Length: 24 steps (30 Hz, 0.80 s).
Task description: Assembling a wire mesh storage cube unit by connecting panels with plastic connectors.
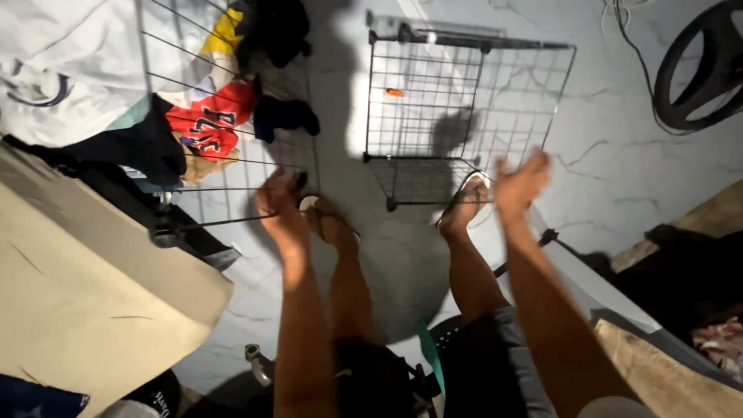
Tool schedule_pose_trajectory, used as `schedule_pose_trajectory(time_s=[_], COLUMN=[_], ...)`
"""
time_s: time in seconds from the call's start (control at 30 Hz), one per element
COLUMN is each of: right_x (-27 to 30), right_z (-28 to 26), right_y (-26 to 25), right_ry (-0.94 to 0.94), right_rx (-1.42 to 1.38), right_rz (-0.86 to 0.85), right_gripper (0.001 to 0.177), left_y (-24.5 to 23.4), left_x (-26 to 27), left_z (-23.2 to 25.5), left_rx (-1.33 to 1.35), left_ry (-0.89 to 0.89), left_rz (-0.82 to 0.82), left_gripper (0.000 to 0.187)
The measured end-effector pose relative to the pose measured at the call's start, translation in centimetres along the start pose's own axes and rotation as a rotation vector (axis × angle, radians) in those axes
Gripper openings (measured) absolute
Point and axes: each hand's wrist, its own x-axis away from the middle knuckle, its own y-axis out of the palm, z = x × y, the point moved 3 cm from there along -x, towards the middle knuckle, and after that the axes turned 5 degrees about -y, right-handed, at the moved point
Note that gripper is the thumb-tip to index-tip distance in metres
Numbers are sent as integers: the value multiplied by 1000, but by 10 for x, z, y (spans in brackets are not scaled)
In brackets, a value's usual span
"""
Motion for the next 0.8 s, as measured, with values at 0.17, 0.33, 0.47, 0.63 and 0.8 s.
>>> schedule_pose_trajectory(time_s=[0.17, 0.33, 0.47, 0.63, 0.8], right_x=[56, 84, 93, 83, 52], right_z=[-210, -261, -253, -229, -198], right_y=[-60, -56, -66, -85, -94], right_ry=[317, 699, 697, 702, 707], right_rx=[-233, -208, -284, -356, -468], right_rz=[-588, -907, -717, -506, -246], right_gripper=[122, 137, 117, 98, 79], left_y=[-8, -29, -39, -41, -36], left_x=[17, 23, 31, 36, 33], left_z=[1, -14, -1, 15, 26], left_rx=[111, 128, 263, 129, 236], left_ry=[-94, -101, -82, -222, -99], left_rz=[26, 4, -63, 20, -124], left_gripper=[25, 26, 16, 26, 21])
